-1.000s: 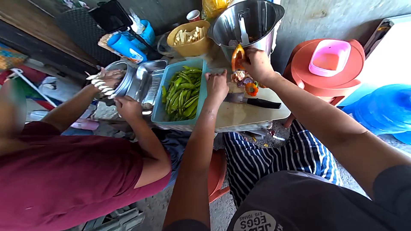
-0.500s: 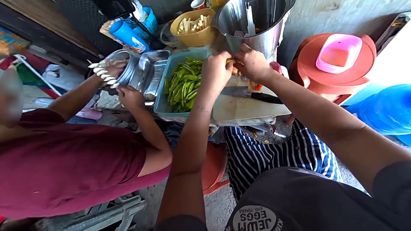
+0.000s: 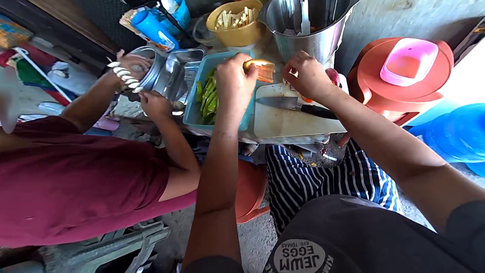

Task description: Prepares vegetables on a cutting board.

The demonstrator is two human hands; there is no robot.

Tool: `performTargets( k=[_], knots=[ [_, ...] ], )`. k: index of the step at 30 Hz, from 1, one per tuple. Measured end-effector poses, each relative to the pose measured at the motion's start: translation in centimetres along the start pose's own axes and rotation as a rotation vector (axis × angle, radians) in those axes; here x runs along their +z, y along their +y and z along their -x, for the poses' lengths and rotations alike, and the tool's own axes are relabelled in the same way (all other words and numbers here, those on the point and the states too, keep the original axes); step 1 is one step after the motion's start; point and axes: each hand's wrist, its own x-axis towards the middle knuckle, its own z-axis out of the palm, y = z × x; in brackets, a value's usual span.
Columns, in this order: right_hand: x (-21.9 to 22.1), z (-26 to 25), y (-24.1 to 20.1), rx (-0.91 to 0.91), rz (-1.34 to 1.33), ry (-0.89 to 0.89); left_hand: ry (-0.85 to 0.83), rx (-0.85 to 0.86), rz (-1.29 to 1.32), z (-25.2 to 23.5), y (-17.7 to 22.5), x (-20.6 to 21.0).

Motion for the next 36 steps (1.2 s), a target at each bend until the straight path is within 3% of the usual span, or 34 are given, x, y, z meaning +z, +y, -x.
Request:
performTargets(
  k=[2, 4, 7, 12, 15, 18, 23, 29, 33, 36],
  knots=[
    [-1.2, 1.6, -0.6, 0.040, 0.078, -0.092, 0.003, -0.011, 0.001, 0.3, 0.3, -0.1],
    [-2.4, 3.7, -1.0, 0.103, 0.239, -0.296, 0.034, -0.032, 0.011, 0.9, 0.2, -1.1],
    [-1.5, 7.0, -0.1, 0.182, 0.359, -0.439, 0.117, -0.079, 0.081, 2.7, -0.9, -2.9],
    [-0.1, 8.6, 1.7, 0.108, 0.286, -0.347, 0.200, -0.148, 0.189, 6.0, -1.3, -4.0],
    [-2.5, 9.0, 0.9, 0.180, 0.243, -0.321, 0.176, -0.162, 0.192, 8.1, -1.5, -3.6],
    [-4.7, 10.4, 2.0, 0.114, 0.175, -0.276, 0.202, -0.193, 0.264, 10.2, -2.4, -3.4],
    [-4.7, 11.6, 5.2, -0.045, 0.083, -0.544, 0.269, -0.244, 0.309, 11.8, -2.2, -3.5],
    [-5.3, 10.6, 5.0, 0.143, 0.266, -0.296, 0.204, -0.237, 0.263, 11.8, -1.9, -2.1],
    [-4.0, 10.8, 3.7, -0.038, 0.201, -0.418, 0.203, -0.243, 0.204, 11.5, -1.4, -1.2],
    [-3.6, 9.2, 3.7, 0.017, 0.228, -0.474, 0.197, -0.225, 0.202, 11.5, -1.2, -0.5]
  ],
)
